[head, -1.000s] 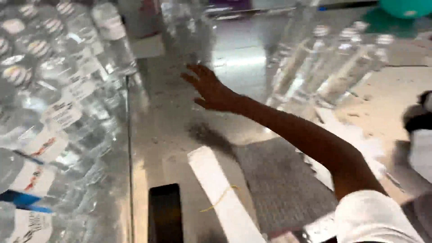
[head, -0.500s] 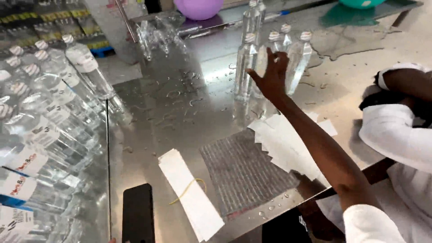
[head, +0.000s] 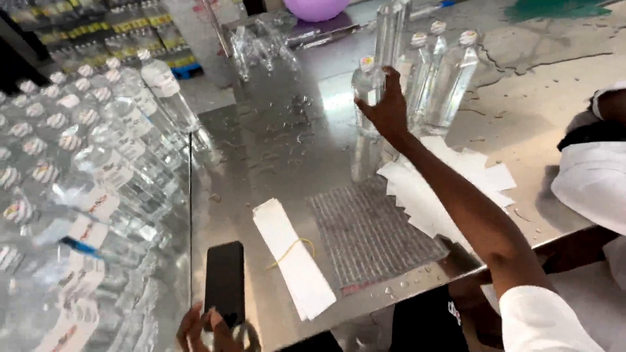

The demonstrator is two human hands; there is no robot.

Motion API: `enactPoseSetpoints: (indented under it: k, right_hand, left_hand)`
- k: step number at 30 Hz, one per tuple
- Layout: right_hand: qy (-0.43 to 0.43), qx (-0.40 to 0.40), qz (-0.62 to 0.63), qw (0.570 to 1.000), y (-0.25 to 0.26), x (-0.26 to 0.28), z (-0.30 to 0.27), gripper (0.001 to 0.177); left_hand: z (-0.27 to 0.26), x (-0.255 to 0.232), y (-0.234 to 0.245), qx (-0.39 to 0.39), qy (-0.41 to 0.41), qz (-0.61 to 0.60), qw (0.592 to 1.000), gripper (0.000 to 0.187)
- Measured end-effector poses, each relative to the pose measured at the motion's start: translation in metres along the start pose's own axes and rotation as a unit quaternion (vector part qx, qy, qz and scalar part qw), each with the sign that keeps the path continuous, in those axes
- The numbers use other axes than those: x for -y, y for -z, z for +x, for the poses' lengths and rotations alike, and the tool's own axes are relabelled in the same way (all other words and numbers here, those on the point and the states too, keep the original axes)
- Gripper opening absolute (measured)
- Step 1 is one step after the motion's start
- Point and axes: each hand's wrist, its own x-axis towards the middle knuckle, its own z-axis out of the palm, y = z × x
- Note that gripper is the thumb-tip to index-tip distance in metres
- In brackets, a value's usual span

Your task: Manually peeling and applying adhesive labels to plastic water bottles on a stainless steel production table.

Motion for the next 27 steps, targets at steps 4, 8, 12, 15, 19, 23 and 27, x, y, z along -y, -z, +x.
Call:
enactPoseSetpoints:
  k: [4, 8, 12, 15, 19, 23, 27]
  right_hand:
    - [0.154, 0.001, -0.018, 0.988, 0.038, 0.027, -0.021, 0.090]
    - [0.074, 0.053, 0.044, 0.995, 0.098, 0.101, -0.034, 0.083]
    - [-0.115, 0.189, 0.178, 0.959, 0.126, 0.128, -0.051, 0.084]
    - [-0.308, 0.279, 0.251, 0.874, 0.124, 0.149, -0.066, 0.083]
    - [-0.388, 0.377, 0.155, 0.827, 0.105, 0.158, -0.104, 0.069]
    - [-0.411, 0.369, 0.220, 0.804, 0.091, 0.144, -0.143, 0.056]
    - [-0.405, 0.399, 0.164, 0.806, 0.058, 0.074, -0.156, 0.076]
  left_hand:
    - [0.017, -0.032, -0.006, 0.032, 0.041, -0.046, 0.998, 0.020]
    - [0.026, -0.037, 0.001, 0.074, 0.015, 0.023, 0.997, 0.022]
    - [0.022, -0.033, -0.005, 0.010, -0.080, -0.105, 0.991, 0.021]
    - [0.011, -0.058, -0.009, 0.060, -0.021, -0.177, 0.982, 0.025]
    - [0.025, -0.093, -0.024, 0.249, -0.132, -0.108, 0.953, 0.022]
    - [0.045, -0.102, -0.048, 0.343, -0.131, 0.006, 0.930, 0.030]
    - [0.049, -0.069, -0.081, 0.407, -0.189, 0.141, 0.882, 0.043]
